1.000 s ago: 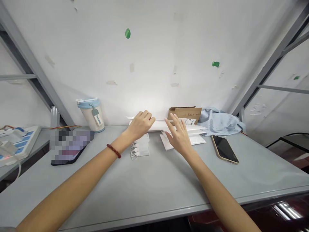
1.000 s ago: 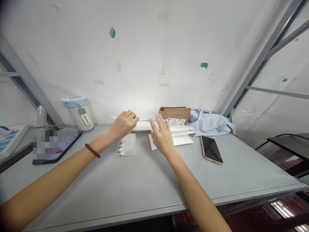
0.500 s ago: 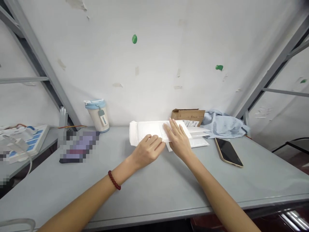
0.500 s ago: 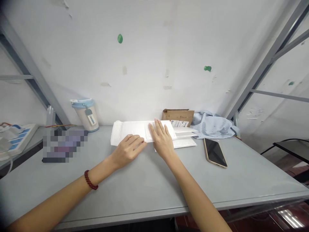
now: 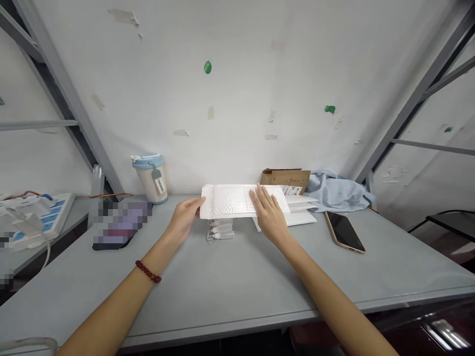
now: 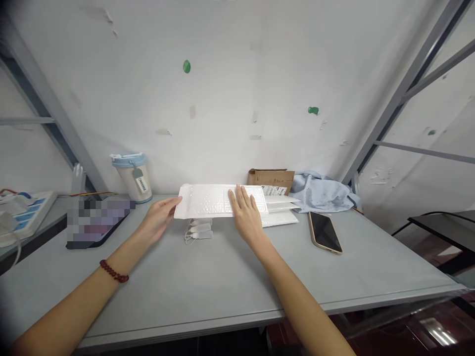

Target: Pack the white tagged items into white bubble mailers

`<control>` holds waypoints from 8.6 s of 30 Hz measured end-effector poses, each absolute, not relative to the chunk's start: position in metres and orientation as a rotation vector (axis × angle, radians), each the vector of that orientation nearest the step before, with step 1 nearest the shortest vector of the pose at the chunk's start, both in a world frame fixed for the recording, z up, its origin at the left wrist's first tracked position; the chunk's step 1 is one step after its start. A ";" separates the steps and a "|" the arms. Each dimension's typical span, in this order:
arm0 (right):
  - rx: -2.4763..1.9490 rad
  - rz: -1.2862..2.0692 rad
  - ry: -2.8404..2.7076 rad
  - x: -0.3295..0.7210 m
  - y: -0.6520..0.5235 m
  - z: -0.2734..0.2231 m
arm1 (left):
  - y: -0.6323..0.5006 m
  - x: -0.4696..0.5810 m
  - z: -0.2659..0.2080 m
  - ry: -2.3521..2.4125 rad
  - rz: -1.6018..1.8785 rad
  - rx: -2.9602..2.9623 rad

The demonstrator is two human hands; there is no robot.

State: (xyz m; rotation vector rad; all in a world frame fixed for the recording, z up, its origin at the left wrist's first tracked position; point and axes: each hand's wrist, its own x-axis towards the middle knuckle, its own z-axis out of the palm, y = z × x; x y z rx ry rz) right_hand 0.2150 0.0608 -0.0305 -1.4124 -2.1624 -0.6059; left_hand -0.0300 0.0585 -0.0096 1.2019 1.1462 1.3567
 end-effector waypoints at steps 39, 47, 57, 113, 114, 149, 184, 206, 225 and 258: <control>-1.257 -0.516 -2.295 0.193 0.037 -0.024 | 0.031 0.009 -0.021 1.253 1.067 1.319; -1.330 -0.543 -2.232 0.206 0.048 -0.024 | 0.044 -0.008 -0.016 1.232 1.217 1.282; -1.386 -0.580 -1.961 0.228 0.066 -0.024 | 0.054 -0.044 -0.002 1.531 1.090 1.463; -1.557 -0.579 -1.925 0.225 0.062 -0.023 | 0.061 -0.054 -0.002 1.232 1.304 1.157; -1.552 -0.579 -1.946 0.223 0.061 -0.023 | 0.061 -0.053 -0.002 1.234 1.307 1.164; -1.356 -0.736 -2.190 0.187 0.037 -0.036 | 0.042 -0.013 -0.016 1.353 1.028 1.431; -1.537 -0.709 -1.885 0.226 0.063 -0.024 | 0.064 -0.033 -0.034 1.595 1.067 1.586; -1.590 -0.643 -1.897 0.225 0.062 -0.023 | 0.065 -0.031 -0.040 1.596 1.028 1.772; -1.568 -0.651 -1.888 0.226 0.063 -0.023 | 0.062 -0.027 -0.042 1.621 1.186 2.050; -1.376 -0.635 -2.087 0.210 0.052 -0.027 | 0.044 -0.021 -0.013 1.377 1.268 1.743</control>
